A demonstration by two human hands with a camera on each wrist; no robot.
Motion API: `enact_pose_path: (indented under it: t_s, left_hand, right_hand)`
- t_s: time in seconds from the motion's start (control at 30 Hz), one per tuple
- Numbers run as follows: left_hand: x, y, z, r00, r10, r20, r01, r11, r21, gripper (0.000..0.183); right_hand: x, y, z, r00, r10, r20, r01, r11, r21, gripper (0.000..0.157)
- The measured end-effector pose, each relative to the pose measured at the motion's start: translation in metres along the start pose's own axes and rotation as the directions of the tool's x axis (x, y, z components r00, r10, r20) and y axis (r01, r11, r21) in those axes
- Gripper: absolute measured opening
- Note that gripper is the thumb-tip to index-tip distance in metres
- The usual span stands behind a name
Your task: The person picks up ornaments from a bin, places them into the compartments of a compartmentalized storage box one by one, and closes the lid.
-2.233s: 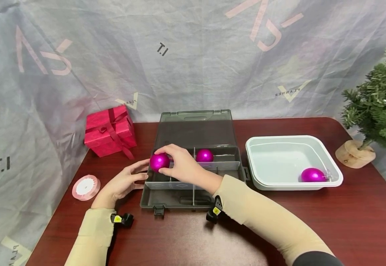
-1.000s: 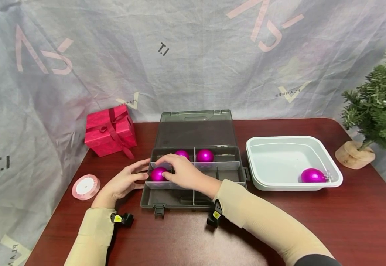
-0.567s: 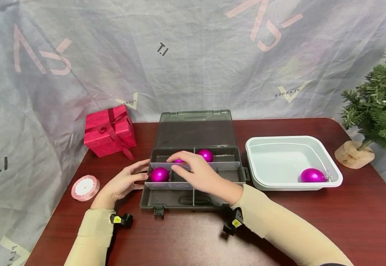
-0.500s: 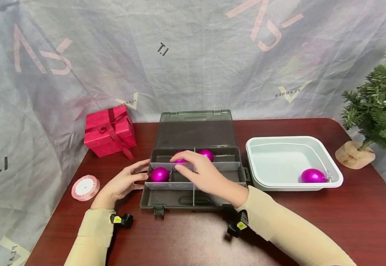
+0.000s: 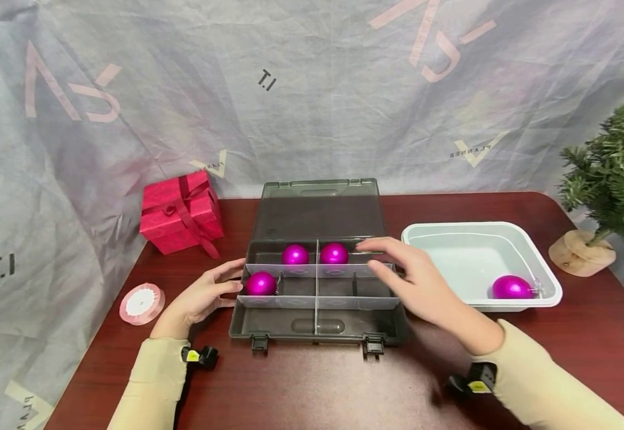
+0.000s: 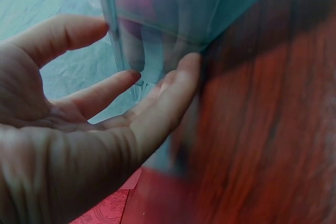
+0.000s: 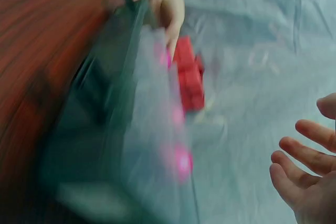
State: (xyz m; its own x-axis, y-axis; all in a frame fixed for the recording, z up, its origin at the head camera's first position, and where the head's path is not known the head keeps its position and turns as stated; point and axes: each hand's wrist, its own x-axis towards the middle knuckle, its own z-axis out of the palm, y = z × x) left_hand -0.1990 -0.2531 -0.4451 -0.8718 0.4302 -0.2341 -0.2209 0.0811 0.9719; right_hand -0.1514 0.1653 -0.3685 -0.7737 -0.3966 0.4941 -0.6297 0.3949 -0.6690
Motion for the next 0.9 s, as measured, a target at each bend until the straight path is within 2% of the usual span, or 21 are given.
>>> enact_pose_path:
  t_s: [0.23,0.37,0.47,0.57,0.7,0.9]
  left_hand:
    - [0.001,0.001,0.002,1.0,0.007,0.007,-0.006,1.0,-0.005,0.068]
    - [-0.001,0.001,0.002,1.0,0.002,0.004,-0.002,1.0,-0.009,0.068]
    - [-0.002,0.0,0.001,1.0,-0.003,-0.001,0.003,1.0,-0.003,0.067]
    - [-0.003,-0.001,0.0,1.0,-0.003,0.002,0.003,1.0,0.001,0.066]
    - [-0.003,-0.002,0.0,1.0,0.004,0.012,-0.004,1.0,0.005,0.066]
    - [-0.003,-0.001,0.001,1.0,0.016,0.026,-0.017,1.0,0.011,0.068]
  right_hand:
    - [-0.038,0.035,-0.054,0.987,0.131,-0.089,-0.142,0.982,-0.125,0.029]
    - [-0.051,0.052,-0.081,0.97,0.208,-0.127,-0.228,0.957,-0.18,0.028]
    - [-0.059,0.063,-0.097,0.949,0.287,-0.132,-0.31,0.923,-0.229,0.029]
    - [-0.065,0.072,-0.109,0.927,0.356,-0.115,-0.374,0.883,-0.284,0.033]
    - [-0.072,0.081,-0.12,0.905,0.411,-0.106,-0.42,0.83,-0.366,0.039]
    - [-0.077,0.091,-0.123,0.887,0.455,-0.074,-0.435,0.774,-0.459,0.046]
